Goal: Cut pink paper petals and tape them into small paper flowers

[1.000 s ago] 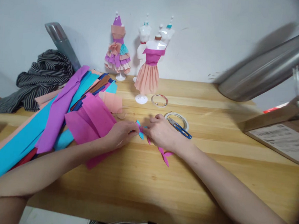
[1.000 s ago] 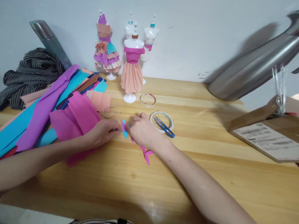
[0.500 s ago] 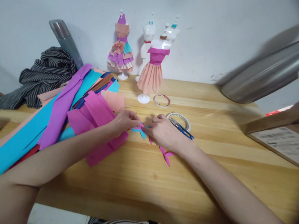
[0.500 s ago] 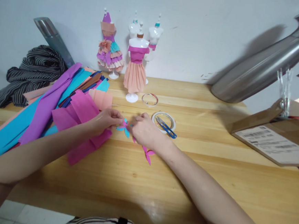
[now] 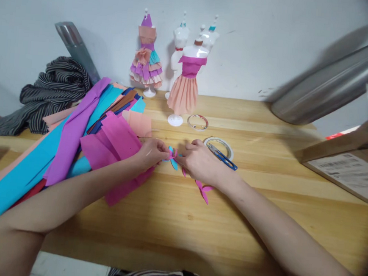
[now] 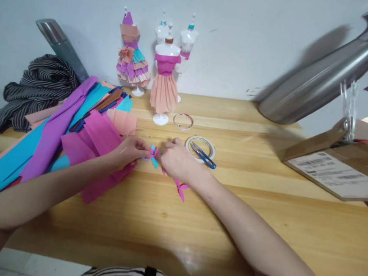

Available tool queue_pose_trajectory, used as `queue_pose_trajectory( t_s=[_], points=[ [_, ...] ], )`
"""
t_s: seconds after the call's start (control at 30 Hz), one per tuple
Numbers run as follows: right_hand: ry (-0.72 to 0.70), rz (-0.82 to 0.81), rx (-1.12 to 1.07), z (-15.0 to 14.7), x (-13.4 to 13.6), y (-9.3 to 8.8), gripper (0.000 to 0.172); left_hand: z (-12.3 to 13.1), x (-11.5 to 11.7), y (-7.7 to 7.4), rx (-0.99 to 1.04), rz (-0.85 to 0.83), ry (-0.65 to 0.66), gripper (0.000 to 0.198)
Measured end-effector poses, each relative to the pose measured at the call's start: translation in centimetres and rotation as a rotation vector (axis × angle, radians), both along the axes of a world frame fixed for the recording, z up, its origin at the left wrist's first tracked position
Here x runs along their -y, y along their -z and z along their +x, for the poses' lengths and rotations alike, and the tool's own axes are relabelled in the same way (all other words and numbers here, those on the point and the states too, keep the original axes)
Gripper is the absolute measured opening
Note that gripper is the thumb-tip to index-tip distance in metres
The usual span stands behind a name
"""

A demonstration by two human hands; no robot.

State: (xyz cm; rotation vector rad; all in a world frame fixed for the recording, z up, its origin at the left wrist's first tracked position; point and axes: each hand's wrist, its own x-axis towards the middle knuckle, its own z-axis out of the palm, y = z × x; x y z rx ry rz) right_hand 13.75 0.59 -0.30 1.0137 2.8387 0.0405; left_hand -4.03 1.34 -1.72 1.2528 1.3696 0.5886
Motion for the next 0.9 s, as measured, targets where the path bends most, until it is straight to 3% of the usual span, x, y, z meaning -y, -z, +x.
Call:
queue_pose_trajectory(
  t_s=[0.23,0.57,0.67,0.73,0.9],
  points=[
    [0.006,0.002,-0.016,0.0,-0.1,0.2,0.013,0.0,0.2,0.3,-0.045,0.084,0.022,0.012],
    [-0.007,0.018,-0.019,0.2,0.0,0.5,0.015,-0.4,0.1,-1.9,-0.241,0.078,0.210,0.017],
    [-0.004,0.009,-0.011,0.1,-0.1,0.5,0.014,-0.7,-0.4,-1.0,-0.238,0.155,0.268,0.021],
    [0.006,0.000,-0.007,0.1,-0.1,0.3,0.014,-0.8,-0.7,0.1,-0.224,0.332,0.326,0.017],
    [0.001,-0.006,0.007,0.1,0.0,0.2,0.014,-0.8,-1.1,1.4,-0.324,0.517,0.335,0.011]
  ],
)
